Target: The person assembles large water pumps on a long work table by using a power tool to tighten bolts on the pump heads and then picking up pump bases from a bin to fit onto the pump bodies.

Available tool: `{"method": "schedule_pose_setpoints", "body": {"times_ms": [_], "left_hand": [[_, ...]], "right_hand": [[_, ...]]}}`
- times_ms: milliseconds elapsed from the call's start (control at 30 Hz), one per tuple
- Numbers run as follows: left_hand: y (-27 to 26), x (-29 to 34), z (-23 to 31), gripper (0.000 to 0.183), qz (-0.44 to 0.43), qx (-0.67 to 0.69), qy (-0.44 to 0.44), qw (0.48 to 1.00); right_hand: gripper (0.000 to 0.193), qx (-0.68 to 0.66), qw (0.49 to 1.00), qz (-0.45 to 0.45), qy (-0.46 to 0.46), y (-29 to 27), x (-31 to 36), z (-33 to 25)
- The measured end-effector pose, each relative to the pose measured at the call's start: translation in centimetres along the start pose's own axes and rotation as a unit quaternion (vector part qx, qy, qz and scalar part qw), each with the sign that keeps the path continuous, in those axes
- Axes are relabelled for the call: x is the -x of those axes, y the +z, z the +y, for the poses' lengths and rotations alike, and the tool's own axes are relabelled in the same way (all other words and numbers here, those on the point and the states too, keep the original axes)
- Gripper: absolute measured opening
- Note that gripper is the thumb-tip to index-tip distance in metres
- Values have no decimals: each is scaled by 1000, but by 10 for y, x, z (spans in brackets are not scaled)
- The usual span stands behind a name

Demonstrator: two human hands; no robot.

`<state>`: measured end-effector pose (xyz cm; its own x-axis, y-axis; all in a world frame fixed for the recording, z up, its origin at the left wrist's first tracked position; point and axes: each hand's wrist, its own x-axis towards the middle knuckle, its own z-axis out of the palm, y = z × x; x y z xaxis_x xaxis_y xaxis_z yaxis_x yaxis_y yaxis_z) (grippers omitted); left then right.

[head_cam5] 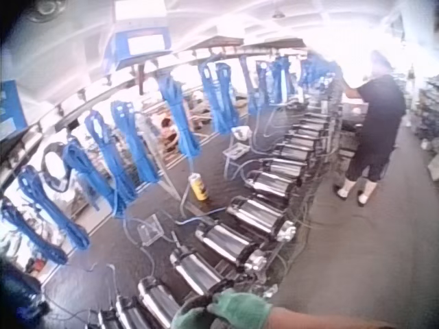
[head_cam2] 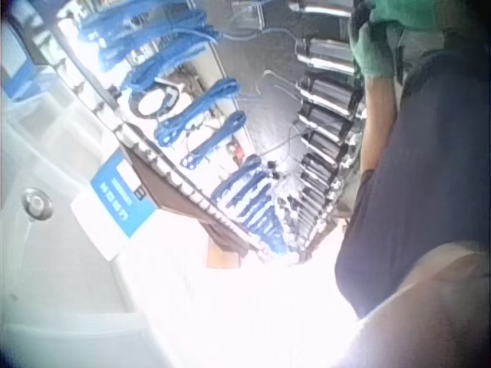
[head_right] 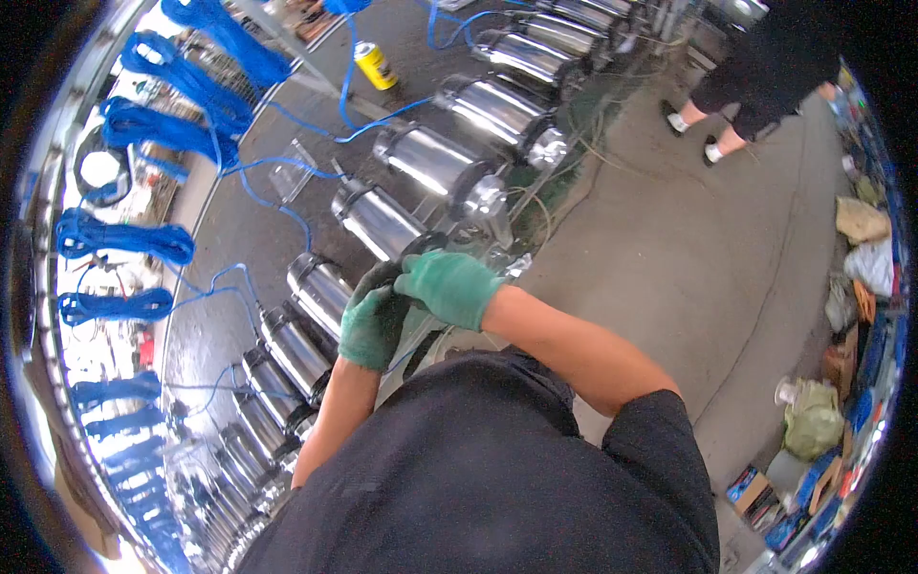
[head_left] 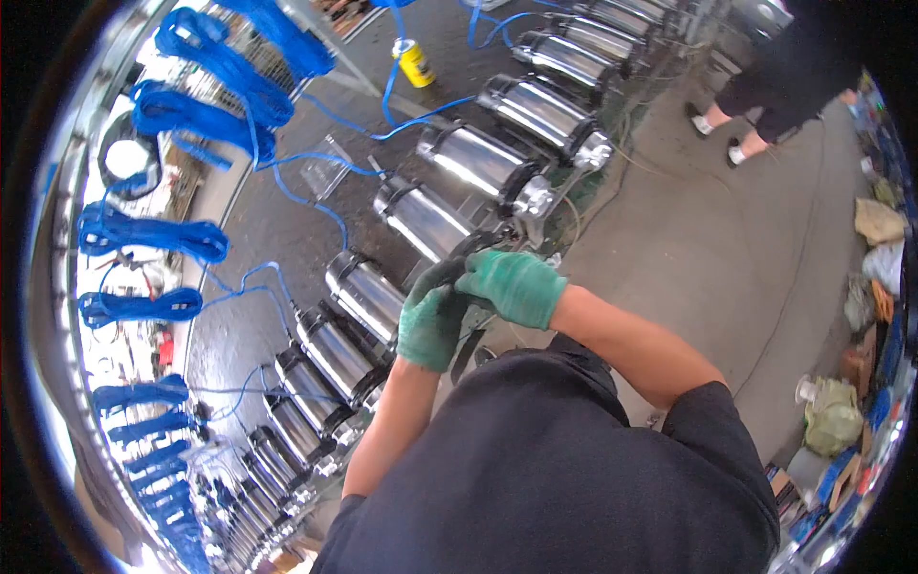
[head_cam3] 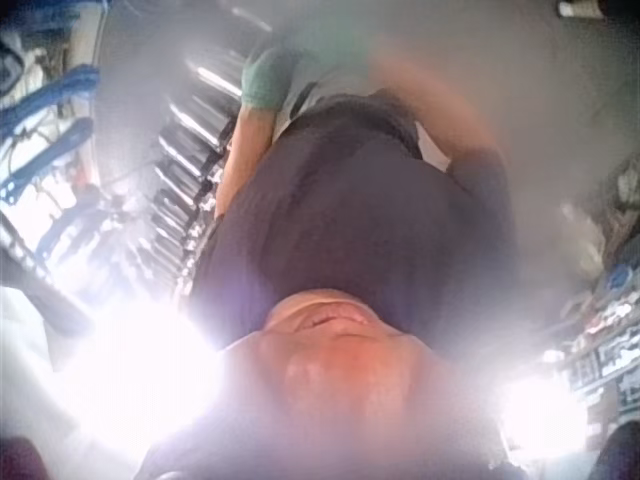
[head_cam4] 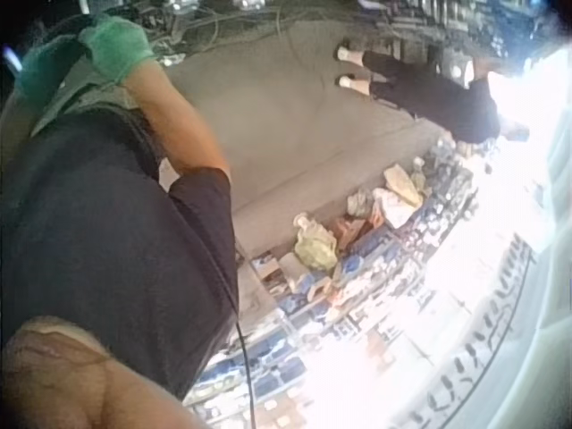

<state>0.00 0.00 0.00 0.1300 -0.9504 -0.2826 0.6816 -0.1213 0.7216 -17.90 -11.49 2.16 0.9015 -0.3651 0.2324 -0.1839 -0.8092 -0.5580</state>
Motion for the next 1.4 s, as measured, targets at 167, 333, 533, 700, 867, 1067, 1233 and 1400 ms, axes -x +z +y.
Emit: {"method": "schedule_pose_setpoints", "body": {"times_ms": [167,333,533,700,867,1067,1233,1400], "left_hand": [[20,-7,-16,43,37,25,-33,998],[28,-5,-20,38,67,50,-37,996],[1,10,-29,46,149,53,-33,987],[-8,29,-29,45,176,49,10,983],[-16,43,-33,42,186,50,36,981],[-19,45,-29,42,202,65,29,977],[-20,51,-23,40,217,71,38,973],[-26,49,-25,41,183,100,38,977]], "right_hand": [[19,-143,982,98,81,-4,21,21],[20,-428,730,389,365,-26,65,116],[21,-440,571,546,427,27,96,295],[22,-376,607,538,448,38,68,321],[25,-417,575,556,432,38,64,319],[24,-420,617,516,420,29,74,319],[26,-371,651,491,444,22,65,299],[34,-348,684,457,449,32,78,332]]}}
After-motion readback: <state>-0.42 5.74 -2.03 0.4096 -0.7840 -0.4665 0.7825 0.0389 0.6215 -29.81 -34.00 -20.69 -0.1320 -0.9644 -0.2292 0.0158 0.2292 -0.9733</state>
